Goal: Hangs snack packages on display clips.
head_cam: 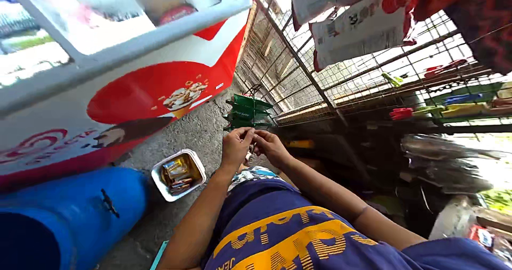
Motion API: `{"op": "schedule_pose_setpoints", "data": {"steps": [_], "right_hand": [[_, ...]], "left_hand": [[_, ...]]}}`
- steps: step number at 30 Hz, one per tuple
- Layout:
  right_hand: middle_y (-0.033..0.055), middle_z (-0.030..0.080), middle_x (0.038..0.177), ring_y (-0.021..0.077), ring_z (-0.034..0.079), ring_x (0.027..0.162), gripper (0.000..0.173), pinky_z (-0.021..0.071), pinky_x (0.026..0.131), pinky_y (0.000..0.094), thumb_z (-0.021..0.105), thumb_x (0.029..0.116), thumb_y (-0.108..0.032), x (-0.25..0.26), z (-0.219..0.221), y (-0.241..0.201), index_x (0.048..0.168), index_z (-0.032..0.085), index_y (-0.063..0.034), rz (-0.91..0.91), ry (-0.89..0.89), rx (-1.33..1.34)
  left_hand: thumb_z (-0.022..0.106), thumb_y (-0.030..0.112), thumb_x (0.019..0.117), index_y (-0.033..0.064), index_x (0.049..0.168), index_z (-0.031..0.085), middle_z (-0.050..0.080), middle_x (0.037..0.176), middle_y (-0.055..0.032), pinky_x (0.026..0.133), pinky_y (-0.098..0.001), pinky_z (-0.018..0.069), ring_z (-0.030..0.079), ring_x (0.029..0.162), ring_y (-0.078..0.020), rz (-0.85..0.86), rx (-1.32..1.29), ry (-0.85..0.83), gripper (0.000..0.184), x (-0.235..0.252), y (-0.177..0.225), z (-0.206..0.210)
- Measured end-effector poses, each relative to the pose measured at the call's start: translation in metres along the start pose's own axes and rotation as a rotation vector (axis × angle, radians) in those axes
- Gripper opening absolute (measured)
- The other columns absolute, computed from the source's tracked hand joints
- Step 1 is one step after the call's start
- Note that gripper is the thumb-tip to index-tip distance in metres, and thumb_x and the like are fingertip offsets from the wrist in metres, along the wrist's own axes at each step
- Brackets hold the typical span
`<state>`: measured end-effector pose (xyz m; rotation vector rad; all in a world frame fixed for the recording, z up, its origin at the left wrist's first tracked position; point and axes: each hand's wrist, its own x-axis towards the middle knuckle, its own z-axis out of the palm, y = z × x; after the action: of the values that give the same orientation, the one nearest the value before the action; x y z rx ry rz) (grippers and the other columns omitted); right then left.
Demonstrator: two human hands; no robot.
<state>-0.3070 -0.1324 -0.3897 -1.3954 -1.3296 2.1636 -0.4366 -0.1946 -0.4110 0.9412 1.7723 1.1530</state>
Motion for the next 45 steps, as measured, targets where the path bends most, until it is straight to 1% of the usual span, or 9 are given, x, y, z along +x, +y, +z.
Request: {"op": "schedule_pose_setpoints", "data": {"steps": [6, 13, 17, 25, 34, 37, 40, 42, 45], "right_hand": [[-0.0004, 0.063, 0.086, 0.0016, 0.054, 0.062, 0.027, 0.0494, 0.062, 0.019, 0.042, 0.1096, -0.012, 0.02, -0.028, -0.047, 0.122, 0.061, 0.003, -0.116, -0.082, -0.124], [-0.0069, 0.061, 0.081, -0.0009, 0.048, 0.057, 0.032, 0.0442, 0.056, 0.0173, 0.037, 0.1096, -0.015, 0.028, -0.044, -0.079, 0.128, 0.059, -0.0018, -0.104, -0.111, 0.08], [-0.0087, 0.059, 0.079, -0.0018, 0.047, 0.056, 0.032, 0.0427, 0.054, 0.0163, 0.036, 0.1096, -0.016, 0.016, -0.043, -0.091, 0.128, 0.06, -0.0036, -0.067, -0.009, 0.181], [-0.0103, 0.053, 0.071, -0.0012, 0.043, 0.053, 0.033, 0.0407, 0.053, 0.0158, 0.031, 0.1093, -0.015, -0.025, -0.025, -0.078, 0.122, 0.061, -0.0066, -0.168, 0.351, 0.611], [-0.0097, 0.05, 0.064, -0.0008, 0.045, 0.052, 0.035, 0.043, 0.055, 0.0151, 0.029, 0.11, -0.016, -0.071, -0.042, -0.076, 0.121, 0.062, -0.0075, -0.392, 0.645, 0.765], [-0.0107, 0.05, 0.064, -0.0015, 0.044, 0.05, 0.038, 0.0424, 0.052, 0.0143, 0.027, 0.1097, -0.018, -0.08, -0.056, -0.084, 0.123, 0.062, -0.0102, -0.466, 0.685, 0.706], [-0.0106, 0.05, 0.064, -0.0019, 0.043, 0.049, 0.036, 0.0409, 0.05, 0.0134, 0.03, 0.1096, -0.019, -0.086, -0.066, -0.091, 0.122, 0.062, -0.0115, -0.554, 0.67, 0.696], [-0.0104, 0.049, 0.064, -0.0012, 0.044, 0.051, 0.034, 0.0415, 0.051, 0.0139, 0.03, 0.1097, -0.018, -0.086, -0.073, -0.094, 0.122, 0.061, -0.0103, -0.601, 0.64, 0.711], [-0.01, 0.05, 0.065, -0.0011, 0.045, 0.052, 0.034, 0.0416, 0.051, 0.0135, 0.03, 0.1098, -0.017, -0.09, -0.077, -0.1, 0.123, 0.061, -0.0089, -0.633, 0.618, 0.698]], "left_hand": [[0.059, 0.018, 0.1022, 0.0032, 0.118, 0.073, 0.075, 0.103, -0.01, 0.079, -0.0333, 0.0611, 0.073, 0.086, -0.0143, 0.176, 0.038, -0.003, 0.026, 0.028, 0.025, -0.008], [0.055, 0.016, 0.1016, 0.0007, 0.11, 0.074, 0.076, 0.099, -0.0062, 0.083, -0.0263, 0.0613, 0.073, 0.088, -0.008, 0.243, -0.046, -0.121, 0.026, 0.064, 0.013, -0.05], [0.055, 0.014, 0.1022, -0.0011, 0.115, 0.072, 0.076, 0.104, -0.0075, 0.087, -0.0261, 0.0594, 0.072, 0.092, -0.0078, 0.106, -0.04, -0.363, 0.026, 0.102, 0.015, -0.081], [0.051, 0.015, 0.1021, -0.002, 0.117, 0.069, 0.075, 0.106, -0.0079, 0.087, -0.0257, 0.0588, 0.072, 0.093, -0.0077, 0.142, 0.111, -0.645, 0.029, 0.18, 0.028, -0.109], [0.053, 0.016, 0.1027, -0.0028, 0.117, 0.069, 0.074, 0.108, -0.0101, 0.089, -0.0264, 0.0585, 0.072, 0.096, -0.0094, 0.351, 0.127, -0.901, 0.028, 0.199, 0.081, -0.056], [0.056, 0.015, 0.1016, -0.0023, 0.114, 0.072, 0.074, 0.105, -0.0123, 0.089, -0.0327, 0.0586, 0.072, 0.095, -0.014, 0.634, 0.182, -0.892, 0.026, 0.198, 0.112, -0.028], [0.061, 0.009, 0.0981, 0.0002, 0.112, 0.075, 0.073, 0.107, -0.0161, 0.091, -0.0482, 0.0566, 0.07, 0.102, -0.0292, 0.998, 0.288, -0.831, 0.021, 0.192, 0.164, 0.01], [0.06, 0.01, 0.0991, 0.0036, 0.112, 0.075, 0.073, 0.111, -0.0155, 0.093, -0.0479, 0.0556, 0.069, 0.106, -0.0319, 1.213, 0.292, -0.784, 0.021, 0.187, 0.204, 0.039], [0.055, 0.01, 0.1021, -0.0023, 0.127, 0.066, 0.067, 0.124, -0.0198, 0.097, -0.0418, 0.0555, 0.068, 0.11, -0.0277, 1.184, 0.224, -0.902, 0.03, 0.169, 0.261, 0.073]]}}
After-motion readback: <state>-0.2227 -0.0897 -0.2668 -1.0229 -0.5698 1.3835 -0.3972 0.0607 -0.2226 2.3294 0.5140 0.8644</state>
